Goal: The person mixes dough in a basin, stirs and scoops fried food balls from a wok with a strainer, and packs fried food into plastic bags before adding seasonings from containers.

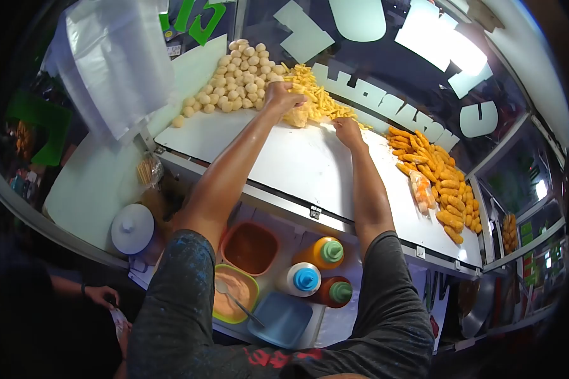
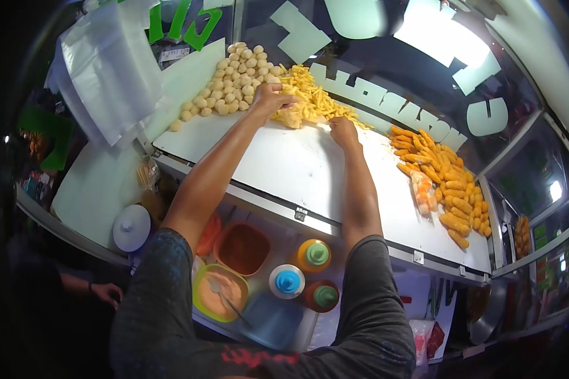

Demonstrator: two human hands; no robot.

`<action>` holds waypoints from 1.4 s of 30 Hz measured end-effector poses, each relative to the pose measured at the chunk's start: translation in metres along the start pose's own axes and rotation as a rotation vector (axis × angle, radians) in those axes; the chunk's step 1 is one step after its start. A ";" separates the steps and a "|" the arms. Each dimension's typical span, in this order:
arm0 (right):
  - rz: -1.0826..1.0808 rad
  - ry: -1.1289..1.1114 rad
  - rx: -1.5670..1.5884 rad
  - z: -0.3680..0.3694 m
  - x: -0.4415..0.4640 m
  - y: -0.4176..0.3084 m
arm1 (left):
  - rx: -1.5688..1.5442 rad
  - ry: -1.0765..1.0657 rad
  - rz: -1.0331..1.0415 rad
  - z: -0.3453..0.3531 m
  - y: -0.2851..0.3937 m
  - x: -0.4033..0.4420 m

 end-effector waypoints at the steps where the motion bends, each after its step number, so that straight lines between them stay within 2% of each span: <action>1: -0.022 0.020 0.034 -0.002 0.003 -0.003 | 0.076 0.011 0.026 0.001 0.004 0.003; 4: -0.104 0.107 0.112 -0.038 0.005 -0.019 | 0.050 -0.020 -0.009 -0.008 0.017 0.004; 5: -0.064 0.077 0.053 -0.053 0.011 -0.025 | 0.052 -0.028 -0.030 -0.009 0.023 0.002; 10: -0.141 0.059 -0.030 -0.125 0.021 -0.072 | -0.125 0.002 -0.089 -0.011 0.016 0.001; 13: -0.223 0.011 -0.163 -0.160 0.007 -0.116 | -0.039 -0.037 -0.102 -0.011 0.036 -0.010; 14: -0.247 0.019 -0.207 -0.165 -0.002 -0.133 | -0.072 -0.057 -0.092 -0.008 0.035 -0.012; 17: -0.430 0.074 -0.593 -0.168 -0.033 -0.177 | -0.088 -0.112 -0.053 -0.003 0.034 -0.013; 19: -0.627 0.215 -0.764 -0.159 -0.045 -0.190 | 0.000 -0.132 -0.033 -0.004 0.044 -0.028; 21: -0.761 0.303 -1.011 -0.150 -0.061 -0.207 | -0.057 -0.064 -0.055 -0.006 0.046 -0.038; 22: -0.766 0.262 -1.041 -0.146 -0.068 -0.212 | -0.092 -0.012 -0.075 -0.005 0.038 -0.038; 25: -0.789 0.478 -0.953 -0.149 -0.074 -0.214 | -0.155 0.068 -0.095 -0.005 0.025 -0.039; 27: -0.509 0.399 -0.693 -0.169 -0.069 -0.202 | -0.188 0.114 -0.096 -0.013 0.021 -0.040; 29: -0.131 0.182 -0.654 -0.164 -0.045 -0.164 | -0.240 0.114 -0.081 -0.018 0.014 -0.043; 30: -0.019 0.122 -0.653 -0.156 -0.037 -0.142 | -0.264 0.109 -0.074 -0.019 0.012 -0.044; 31: -0.004 0.170 -0.416 -0.133 -0.026 -0.106 | -0.259 0.090 -0.093 -0.020 0.013 -0.046; 33: 0.184 0.134 -0.027 -0.105 -0.026 -0.083 | -0.248 0.057 -0.126 -0.022 0.015 -0.048; 36: 0.311 -0.133 0.612 -0.079 -0.035 -0.099 | -0.031 0.011 0.000 -0.015 0.013 -0.046; 39: 0.148 -0.269 0.458 -0.061 -0.018 -0.123 | 0.062 -0.062 0.074 -0.005 0.032 -0.057; 41: 0.027 -0.110 0.208 -0.043 0.006 -0.125 | 0.061 -0.102 0.060 -0.001 0.036 -0.058; 42: 0.039 -0.043 0.123 -0.043 0.005 -0.131 | 0.058 -0.111 0.036 -0.001 0.034 -0.055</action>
Point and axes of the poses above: each hand's wrist, its own x-axis towards the middle knuckle, its own z-axis out of the palm, y = z × x, the point moved 2 cm from there along x, towards the middle knuckle, and after that the axes turned 9 degrees about z, right-handed, at the moved point
